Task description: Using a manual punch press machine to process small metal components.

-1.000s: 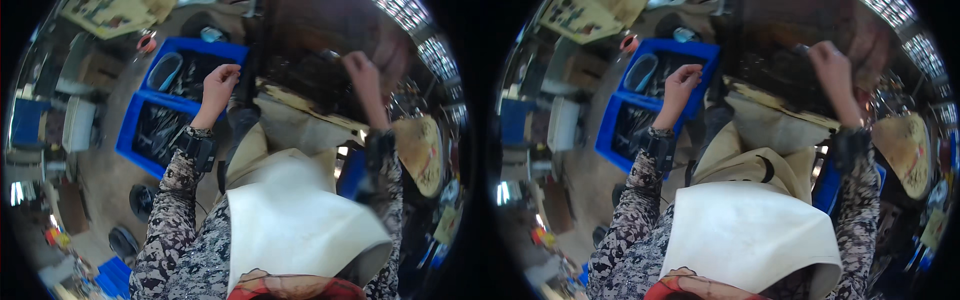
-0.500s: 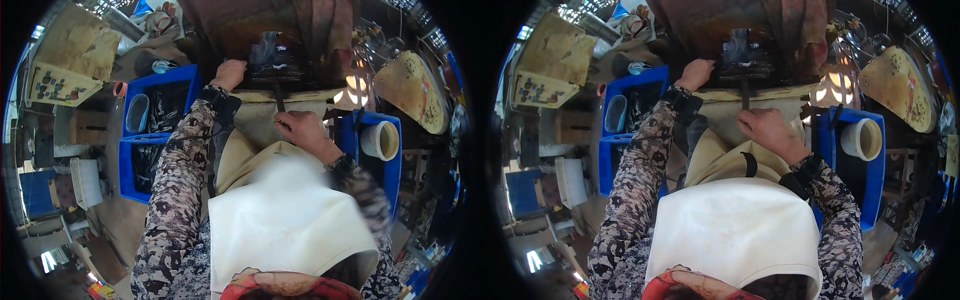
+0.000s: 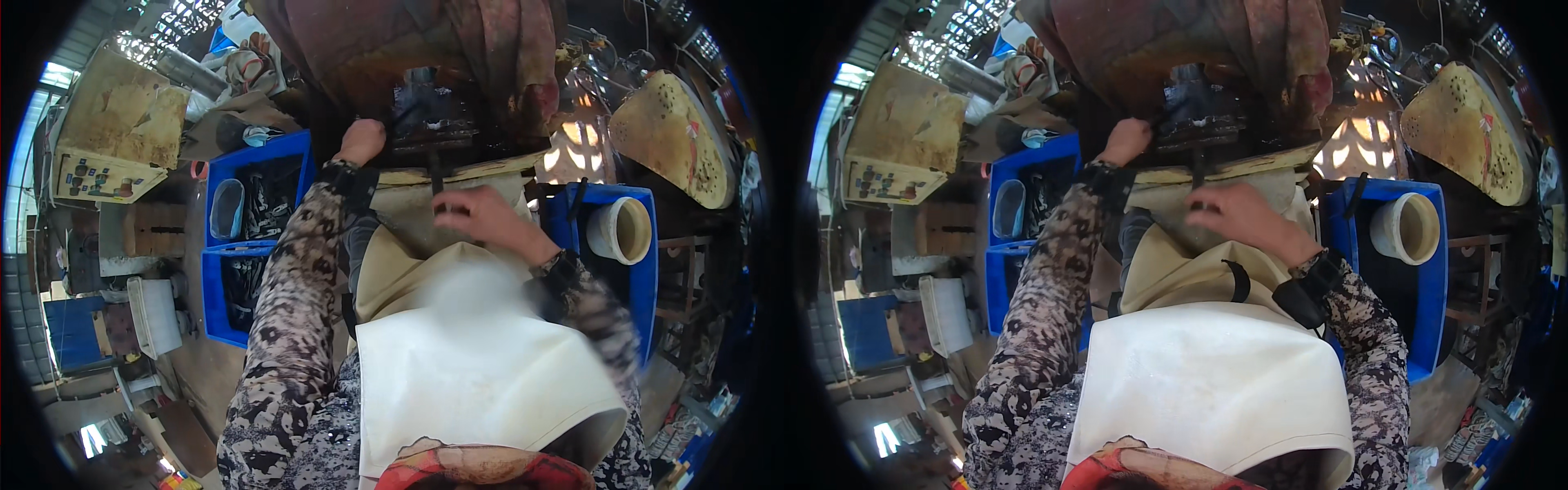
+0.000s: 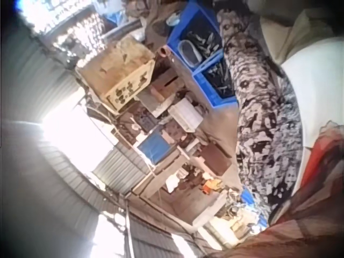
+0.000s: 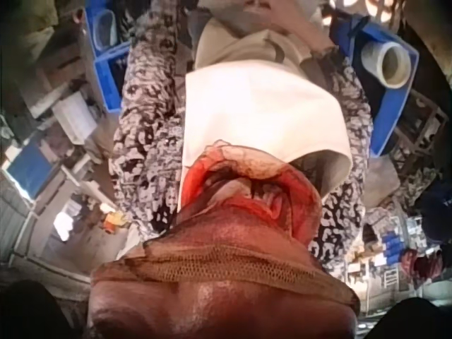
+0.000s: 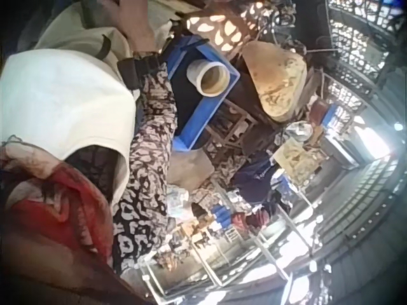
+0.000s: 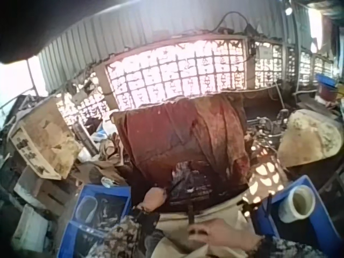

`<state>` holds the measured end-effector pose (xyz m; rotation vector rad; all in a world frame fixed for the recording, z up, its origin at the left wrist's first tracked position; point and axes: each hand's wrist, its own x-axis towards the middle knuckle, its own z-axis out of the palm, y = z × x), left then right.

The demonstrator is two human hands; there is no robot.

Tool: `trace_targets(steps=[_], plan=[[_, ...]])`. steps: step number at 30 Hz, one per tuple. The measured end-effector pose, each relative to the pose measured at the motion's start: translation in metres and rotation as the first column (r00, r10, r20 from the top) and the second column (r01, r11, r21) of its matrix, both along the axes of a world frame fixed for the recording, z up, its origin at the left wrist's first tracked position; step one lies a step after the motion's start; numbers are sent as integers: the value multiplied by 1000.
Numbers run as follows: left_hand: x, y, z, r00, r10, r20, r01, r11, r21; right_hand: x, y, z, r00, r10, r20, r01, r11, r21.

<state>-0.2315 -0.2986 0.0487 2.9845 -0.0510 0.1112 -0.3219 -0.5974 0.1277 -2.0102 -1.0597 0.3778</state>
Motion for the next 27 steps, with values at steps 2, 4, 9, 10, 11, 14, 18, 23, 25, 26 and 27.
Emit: trace_targets(steps=[2, 4, 9, 10, 11, 14, 18, 23, 25, 26, 27], plan=[[-8, -19, 22, 998, 50, -39, -61, 920, -387, 21, -10, -24, 988, -154, -2, 154, 984, 95], [-25, -37, 41, 990, 100, -102, -142, 695, -705, 47, -9, -36, 958, -286, -21, 284, 939, 192], [-65, -76, 57, 968, -4, 252, 130, 864, -487, 73, 26, -1, 777, -429, -460, 545, 824, 154], [-69, -87, 70, 919, -96, 383, 230, 918, -322, 76, 29, -3, 774, -423, -471, 541, 828, 146], [-74, -94, 69, 926, -87, 368, 217, 920, -328, 77, 34, -8, 767, -421, -485, 549, 821, 156], [-92, -92, 65, 918, -98, 384, 231, 920, -316, 81, 48, -15, 778, -353, -521, 525, 820, 229], [-133, -43, 38, 967, 239, 84, -86, 621, -779, 87, 34, -30, 791, -339, -510, 551, 757, 351], [-181, 43, -111, 967, 215, -138, -239, 951, -196, 99, 31, -35, 753, -440, -490, 605, 754, 254], [-189, 47, -146, 972, 84, -219, -116, 984, -136, 95, 34, -37, 741, -462, -488, 622, 746, 238], [-186, 40, -159, 920, 189, -345, -246, 960, -131, 93, 34, -40, 745, -482, -462, 624, 749, 223], [-177, 28, -169, 843, 272, -463, -361, 925, -115, 93, 28, -43, 745, -511, -430, 632, 747, 206]])
